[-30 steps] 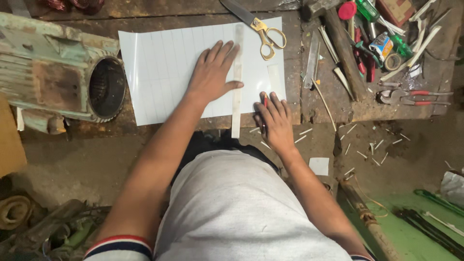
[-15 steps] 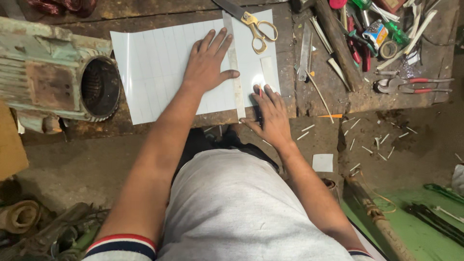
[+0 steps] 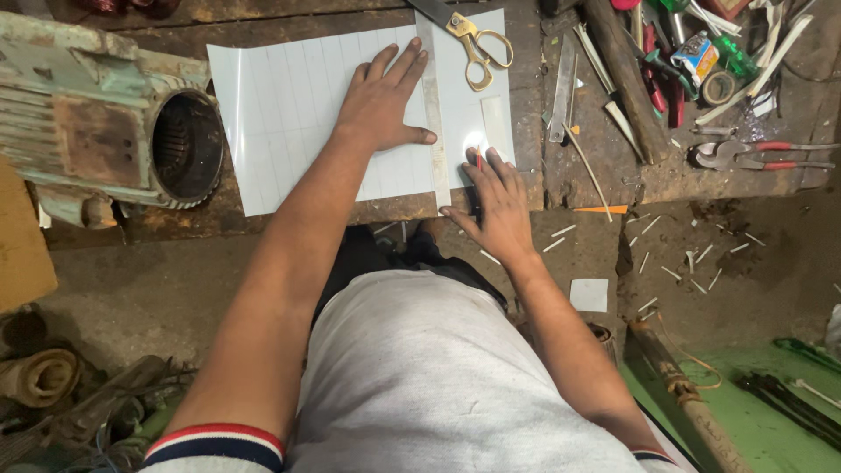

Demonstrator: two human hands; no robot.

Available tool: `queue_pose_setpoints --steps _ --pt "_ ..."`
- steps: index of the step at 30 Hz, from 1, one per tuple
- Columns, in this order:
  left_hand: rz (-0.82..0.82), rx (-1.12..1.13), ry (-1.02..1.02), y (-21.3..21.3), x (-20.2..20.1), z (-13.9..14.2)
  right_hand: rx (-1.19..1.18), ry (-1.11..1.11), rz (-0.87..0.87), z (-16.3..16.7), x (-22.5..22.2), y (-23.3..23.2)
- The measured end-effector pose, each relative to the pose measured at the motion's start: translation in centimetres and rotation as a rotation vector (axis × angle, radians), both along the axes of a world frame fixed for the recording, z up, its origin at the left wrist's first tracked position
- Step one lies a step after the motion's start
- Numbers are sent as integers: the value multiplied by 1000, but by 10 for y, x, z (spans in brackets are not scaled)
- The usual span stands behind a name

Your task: The person marks straight lines on a white plastic sheet using a steel ruler and a marker, repositioning the ruler to draw multiple parallel lines. They then pick up scissors and cut the sheet along the marked lines into strips, holding the sheet in one hand while cutting.

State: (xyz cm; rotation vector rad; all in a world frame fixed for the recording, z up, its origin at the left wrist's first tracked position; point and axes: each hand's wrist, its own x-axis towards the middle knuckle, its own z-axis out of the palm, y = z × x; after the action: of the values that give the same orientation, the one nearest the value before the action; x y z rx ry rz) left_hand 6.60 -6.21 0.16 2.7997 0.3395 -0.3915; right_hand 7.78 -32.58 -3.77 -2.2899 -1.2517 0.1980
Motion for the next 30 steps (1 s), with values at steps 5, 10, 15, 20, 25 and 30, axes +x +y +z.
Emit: queue_pose_setpoints --steps 5,10,15,20,25,30 --pt "5 -7 8 0 0 1 8 3 1 0 0 0" --pt "12 -3 14 -2 1 -1 5 2 4 0 0 -1" --pt "10 6 14 -5 3 -2 13 0 8 -1 0 -1" --pt "-1 20 37 -5 3 -2 8 7 3 0 0 -1" --pt "6 23 45 -6 3 -3 6 -8 -1 -1 0 0" --pt "9 14 40 -5 3 -5 4 -29 -5 -3 0 0"
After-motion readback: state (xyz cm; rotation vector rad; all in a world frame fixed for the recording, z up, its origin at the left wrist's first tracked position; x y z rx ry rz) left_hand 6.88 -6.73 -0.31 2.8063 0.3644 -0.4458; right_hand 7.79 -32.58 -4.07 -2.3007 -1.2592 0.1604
